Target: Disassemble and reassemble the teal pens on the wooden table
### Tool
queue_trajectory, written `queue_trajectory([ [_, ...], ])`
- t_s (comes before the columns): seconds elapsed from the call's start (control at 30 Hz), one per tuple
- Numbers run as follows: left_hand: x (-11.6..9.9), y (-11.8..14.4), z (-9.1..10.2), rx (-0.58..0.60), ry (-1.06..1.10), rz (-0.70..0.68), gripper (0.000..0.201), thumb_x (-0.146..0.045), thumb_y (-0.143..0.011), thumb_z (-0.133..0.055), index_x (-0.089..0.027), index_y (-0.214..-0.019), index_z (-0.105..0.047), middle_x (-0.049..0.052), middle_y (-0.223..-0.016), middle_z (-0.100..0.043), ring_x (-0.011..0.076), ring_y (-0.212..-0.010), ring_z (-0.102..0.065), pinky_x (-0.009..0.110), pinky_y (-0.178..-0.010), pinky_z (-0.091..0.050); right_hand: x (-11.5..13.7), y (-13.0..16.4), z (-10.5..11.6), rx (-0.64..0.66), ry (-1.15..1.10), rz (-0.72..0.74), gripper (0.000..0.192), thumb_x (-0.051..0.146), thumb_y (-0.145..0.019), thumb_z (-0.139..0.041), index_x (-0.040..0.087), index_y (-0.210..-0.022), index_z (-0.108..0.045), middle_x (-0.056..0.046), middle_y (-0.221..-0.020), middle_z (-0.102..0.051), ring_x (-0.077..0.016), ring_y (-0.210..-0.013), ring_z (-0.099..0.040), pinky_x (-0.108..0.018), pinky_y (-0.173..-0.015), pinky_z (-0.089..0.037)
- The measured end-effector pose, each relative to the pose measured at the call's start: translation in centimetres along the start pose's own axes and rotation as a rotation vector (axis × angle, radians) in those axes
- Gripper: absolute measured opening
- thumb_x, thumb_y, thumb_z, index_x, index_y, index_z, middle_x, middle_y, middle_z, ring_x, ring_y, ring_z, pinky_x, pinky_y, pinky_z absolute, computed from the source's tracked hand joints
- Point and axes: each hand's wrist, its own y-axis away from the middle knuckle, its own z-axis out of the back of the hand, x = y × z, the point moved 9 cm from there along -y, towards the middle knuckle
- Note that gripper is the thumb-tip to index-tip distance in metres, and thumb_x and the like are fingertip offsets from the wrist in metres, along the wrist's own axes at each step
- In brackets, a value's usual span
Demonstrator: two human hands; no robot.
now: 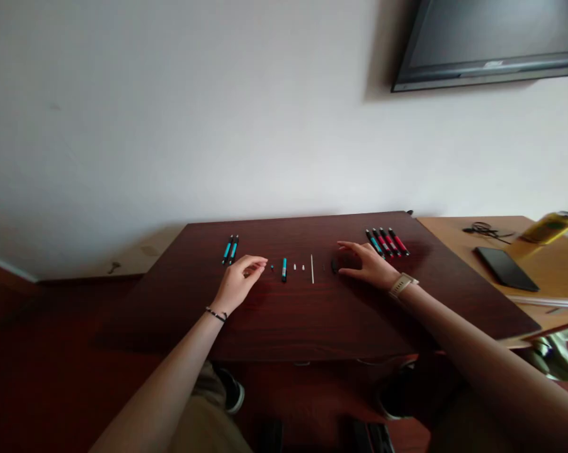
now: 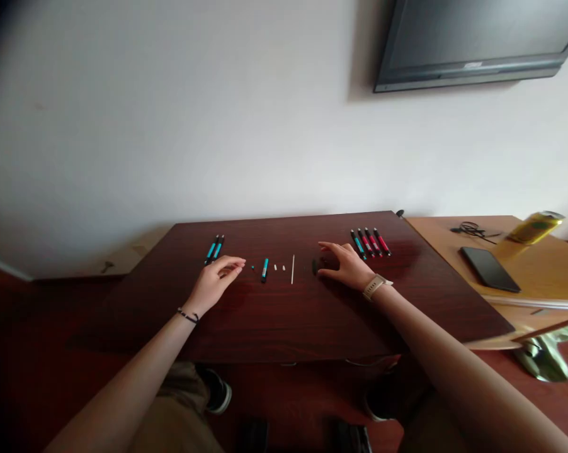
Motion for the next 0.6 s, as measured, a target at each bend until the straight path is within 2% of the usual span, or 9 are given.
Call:
queue_trajectory([
  [0.13,-0.4,-0.1,-0.5,0.004,0.010,-0.007,0.026,-0.039,-0.098,-0.062,-0.021,-0.111,-0.074,0.009,-0.114,-0.074,0.0219,-0.102,-0.071,0.036,-0.091,-0.058,0.5,-0.4,-1.0,0.035,0.007,-0.010,0.088,0.044,-0.082,-0.082,0.030,-0.159,-0.041,-0.008,-0.132,-0.071,-0.0332,-0.119,-0.058,-0.054,-0.108,-0.047],
  [0.33,-1.3,-0.2,-1.5,0.023,0.013,-0.031,0.025,-0.040,-0.099,-0.061,-0.021,-0.110,-0.075,0.008,-0.113,-0.075,0.0225,-0.101,-0.071,0.037,-0.092,-0.058,1.3,-1.9,-1.4,0.024,-0.006,-0.002,0.090,0.039,-0.080,-0.084,0.027,-0.158,-0.040,-0.007,-0.115,-0.077,-0.0327,-0.110,-0.065,-0.055,-0.104,-0.046],
  [0.47,-1.9,0.0,-2.0,0.042,0.009,-0.034,0.024,-0.038,-0.099,-0.060,-0.022,-0.109,-0.075,0.008,-0.111,-0.075,0.0222,-0.100,-0.071,0.035,-0.087,-0.058,3.5,-2.7,-0.6,-0.058,-0.051,0.027,0.096,0.039,-0.079,-0.085,0.027,-0.160,-0.034,-0.007,-0.117,-0.077,-0.0332,-0.110,-0.065,-0.053,-0.104,-0.046],
  [0.6,-2.8,0.5,-3.3,0.085,0.039,-0.037,0.023,-0.038,-0.099,-0.062,-0.022,-0.108,-0.076,0.008,-0.110,-0.075,0.0215,-0.098,-0.070,0.034,-0.087,-0.057,6.5,-2.8,-0.5,-0.084,-0.087,0.077,0.100,0.040,-0.078,-0.086,0.028,-0.161,-0.031,-0.006,-0.119,-0.077,-0.0318,-0.107,-0.064,-0.050,-0.101,-0.047],
])
